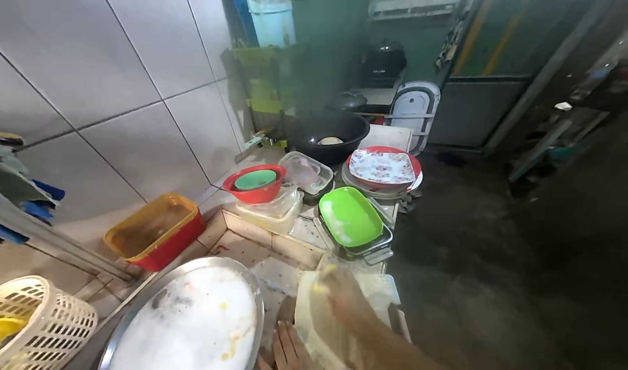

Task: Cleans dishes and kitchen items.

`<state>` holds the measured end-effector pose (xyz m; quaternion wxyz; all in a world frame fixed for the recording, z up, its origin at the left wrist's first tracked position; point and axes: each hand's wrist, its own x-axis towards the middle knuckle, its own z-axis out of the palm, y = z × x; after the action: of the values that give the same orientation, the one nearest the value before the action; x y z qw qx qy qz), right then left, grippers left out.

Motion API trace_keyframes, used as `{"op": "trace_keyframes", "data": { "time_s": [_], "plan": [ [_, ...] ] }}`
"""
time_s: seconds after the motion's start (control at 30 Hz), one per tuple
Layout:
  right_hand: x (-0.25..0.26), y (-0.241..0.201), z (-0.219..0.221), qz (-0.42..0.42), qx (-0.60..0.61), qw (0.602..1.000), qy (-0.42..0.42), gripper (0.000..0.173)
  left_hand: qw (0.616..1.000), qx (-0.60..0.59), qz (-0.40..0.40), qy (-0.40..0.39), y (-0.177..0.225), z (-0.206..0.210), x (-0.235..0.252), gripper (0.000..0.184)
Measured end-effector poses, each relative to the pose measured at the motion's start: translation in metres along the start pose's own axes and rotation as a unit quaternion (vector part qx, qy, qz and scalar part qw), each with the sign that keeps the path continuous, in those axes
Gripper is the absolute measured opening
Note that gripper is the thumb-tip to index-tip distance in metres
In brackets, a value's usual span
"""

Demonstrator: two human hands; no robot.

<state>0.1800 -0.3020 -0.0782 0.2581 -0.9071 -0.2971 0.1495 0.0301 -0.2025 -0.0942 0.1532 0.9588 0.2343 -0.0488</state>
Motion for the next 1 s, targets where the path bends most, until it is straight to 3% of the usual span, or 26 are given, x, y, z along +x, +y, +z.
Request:
{"op": "trace_keyframes", "data": {
  "time_s": [0.1,0.13,0.23,0.3,0.43,0.47,0.53,0.6,0.67,0.73,0.77,0.83,0.9,0.93,1.0],
  "plan": [
    [-0.053,0.013,0.018,-0.159,0.013,0.984,0.072,0.02,1.0,-0.006,0.004,-0.019,0.002,-0.007,0.001,0.135],
    [-0.046,0.019,0.008,-0.157,0.008,0.987,0.036,0.022,1.0,-0.004,0.011,-0.009,0.002,-0.005,0.0,0.136],
    [0.013,0.026,-0.02,0.007,-0.019,1.0,-0.015,0.031,1.0,0.005,-0.011,-0.016,0.006,-0.005,0.001,0.14],
    [0.015,0.016,-0.009,0.03,-0.011,0.999,0.018,0.031,0.998,-0.002,-0.039,-0.046,0.011,-0.01,0.003,0.14],
    [-0.052,0.014,0.013,-0.169,0.012,0.984,0.05,0.019,1.0,-0.005,-0.018,-0.023,0.01,-0.006,0.004,0.132],
    [-0.044,0.02,0.002,-0.154,0.005,0.988,0.017,0.022,1.0,-0.007,-0.009,-0.005,0.008,-0.003,0.003,0.134],
    [-0.008,0.032,-0.02,-0.027,-0.03,0.999,-0.01,0.03,1.0,-0.01,-0.009,-0.004,0.007,-0.003,0.001,0.138],
    [0.008,0.034,-0.019,0.064,-0.026,0.997,0.041,0.031,0.999,-0.001,-0.026,-0.032,0.01,-0.007,0.0,0.139],
    [-0.02,0.019,-0.003,0.026,-0.009,0.999,0.032,0.031,0.999,0.002,-0.029,-0.036,0.01,-0.009,0.002,0.137],
    [-0.056,0.02,0.006,-0.094,-0.005,0.994,0.048,0.022,0.999,-0.011,-0.019,-0.032,0.01,-0.009,0.004,0.133],
    [-0.058,0.027,-0.003,-0.108,-0.006,0.994,0.032,0.022,0.999,-0.012,-0.016,-0.029,0.011,-0.009,0.004,0.135],
    [-0.037,0.042,-0.028,-0.009,-0.021,1.0,0.002,0.029,1.0,-0.011,-0.016,-0.017,0.011,-0.007,0.001,0.138],
    [-0.018,0.047,-0.03,0.096,-0.021,0.994,0.044,0.031,0.999,-0.004,-0.028,-0.042,0.013,-0.01,0.001,0.139],
    [-0.024,0.038,-0.021,0.092,-0.018,0.994,0.054,0.032,0.998,0.008,-0.032,-0.054,0.015,-0.012,0.002,0.138],
    [-0.056,0.015,0.002,-0.021,-0.011,0.999,0.047,0.027,0.997,0.008,-0.035,-0.064,0.017,-0.015,0.004,0.133]
  ]
}}
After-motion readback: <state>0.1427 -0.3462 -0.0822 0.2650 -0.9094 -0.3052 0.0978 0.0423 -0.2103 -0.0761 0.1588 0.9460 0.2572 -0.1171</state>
